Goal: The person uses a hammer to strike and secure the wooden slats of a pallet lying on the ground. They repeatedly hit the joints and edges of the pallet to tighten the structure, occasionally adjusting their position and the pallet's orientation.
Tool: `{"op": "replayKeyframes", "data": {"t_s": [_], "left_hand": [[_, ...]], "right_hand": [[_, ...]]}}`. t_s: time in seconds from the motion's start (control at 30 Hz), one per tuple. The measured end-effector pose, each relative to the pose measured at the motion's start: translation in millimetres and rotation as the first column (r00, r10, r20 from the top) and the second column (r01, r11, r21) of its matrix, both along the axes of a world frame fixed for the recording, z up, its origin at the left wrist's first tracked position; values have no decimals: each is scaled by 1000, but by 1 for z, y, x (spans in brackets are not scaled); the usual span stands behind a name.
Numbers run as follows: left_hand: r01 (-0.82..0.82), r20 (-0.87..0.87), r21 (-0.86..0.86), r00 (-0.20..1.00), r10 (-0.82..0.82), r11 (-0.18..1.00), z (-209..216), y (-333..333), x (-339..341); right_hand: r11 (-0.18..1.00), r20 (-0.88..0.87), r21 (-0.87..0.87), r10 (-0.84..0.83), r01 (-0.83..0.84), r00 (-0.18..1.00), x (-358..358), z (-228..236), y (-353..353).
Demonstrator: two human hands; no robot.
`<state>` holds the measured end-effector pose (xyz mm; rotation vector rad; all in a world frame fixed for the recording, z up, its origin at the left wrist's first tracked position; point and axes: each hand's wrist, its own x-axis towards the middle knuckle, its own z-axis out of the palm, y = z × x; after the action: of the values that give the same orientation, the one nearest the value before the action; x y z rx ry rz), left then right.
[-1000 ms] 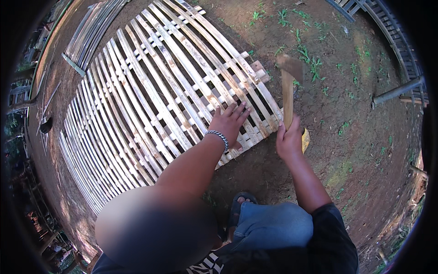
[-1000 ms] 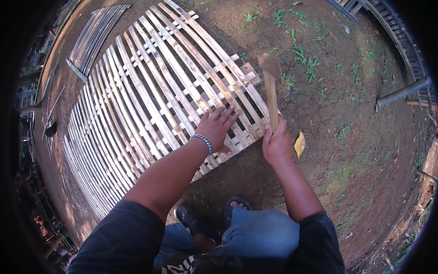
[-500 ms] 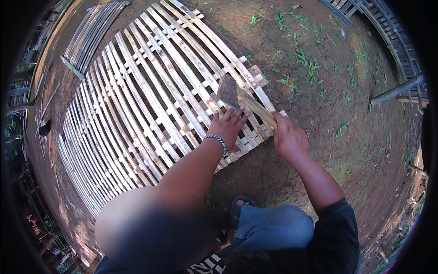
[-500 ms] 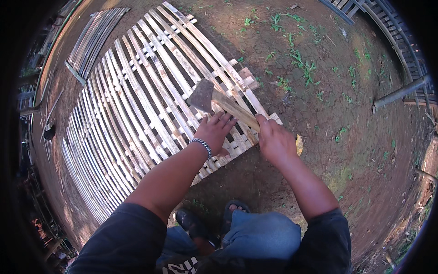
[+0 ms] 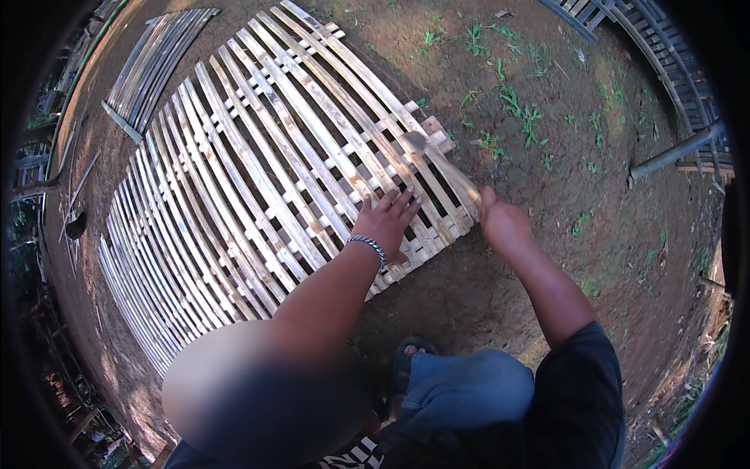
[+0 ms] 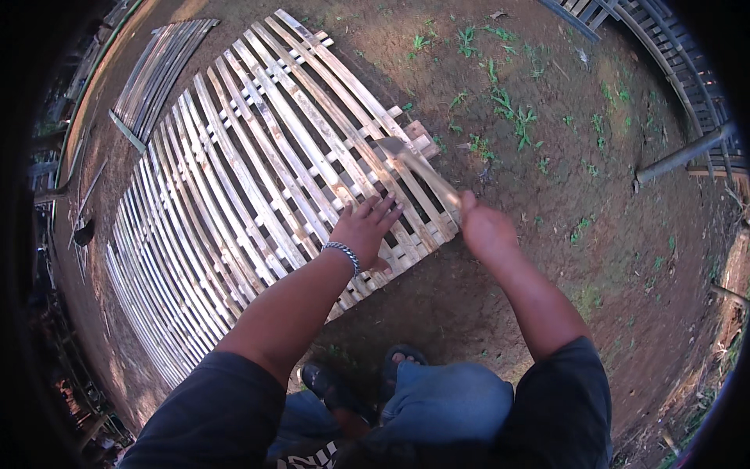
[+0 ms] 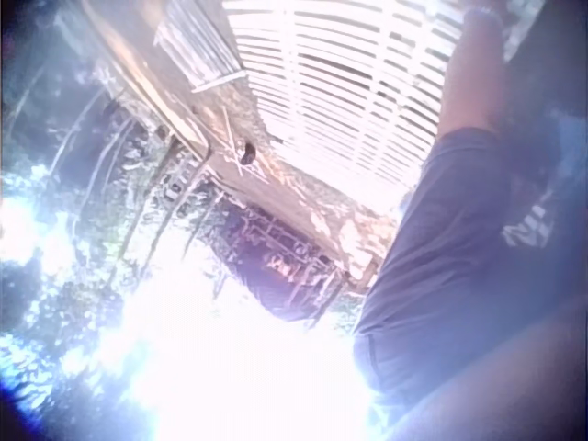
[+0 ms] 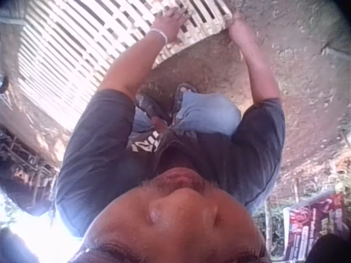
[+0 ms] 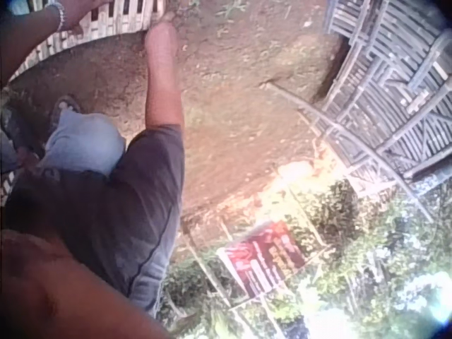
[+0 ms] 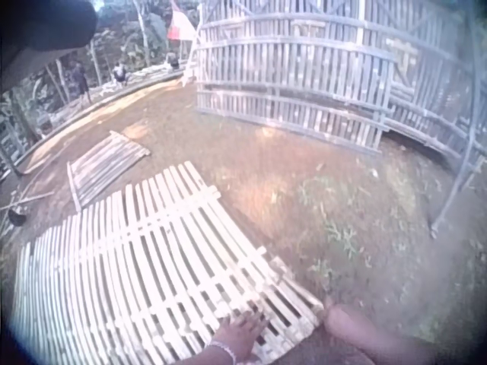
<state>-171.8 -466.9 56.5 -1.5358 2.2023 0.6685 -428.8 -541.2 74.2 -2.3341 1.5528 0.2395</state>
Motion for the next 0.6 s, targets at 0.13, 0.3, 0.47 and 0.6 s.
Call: {"op": "replayKeyframes", "data": {"t_s": [0.13,0.3,0.47,0.6], "left_hand": [[5,15,-3,1000,-5,1000,0,2,1],[-2,8,-6,1000,2,1000,0,4,3],[12,4,8,1000,-12,1000,3,-1,-2],[1,28,21,1000,-1,1000,1,2,2]], "right_hand": [[986,-131,101,-116,129,985,2,16,-14],[987,278,-55,-132,153,951,32,47,8],[982,-30,121,-141,144,990,-3,-3,3],[958,136,141,-267,248,954,28,32,-2]]}}
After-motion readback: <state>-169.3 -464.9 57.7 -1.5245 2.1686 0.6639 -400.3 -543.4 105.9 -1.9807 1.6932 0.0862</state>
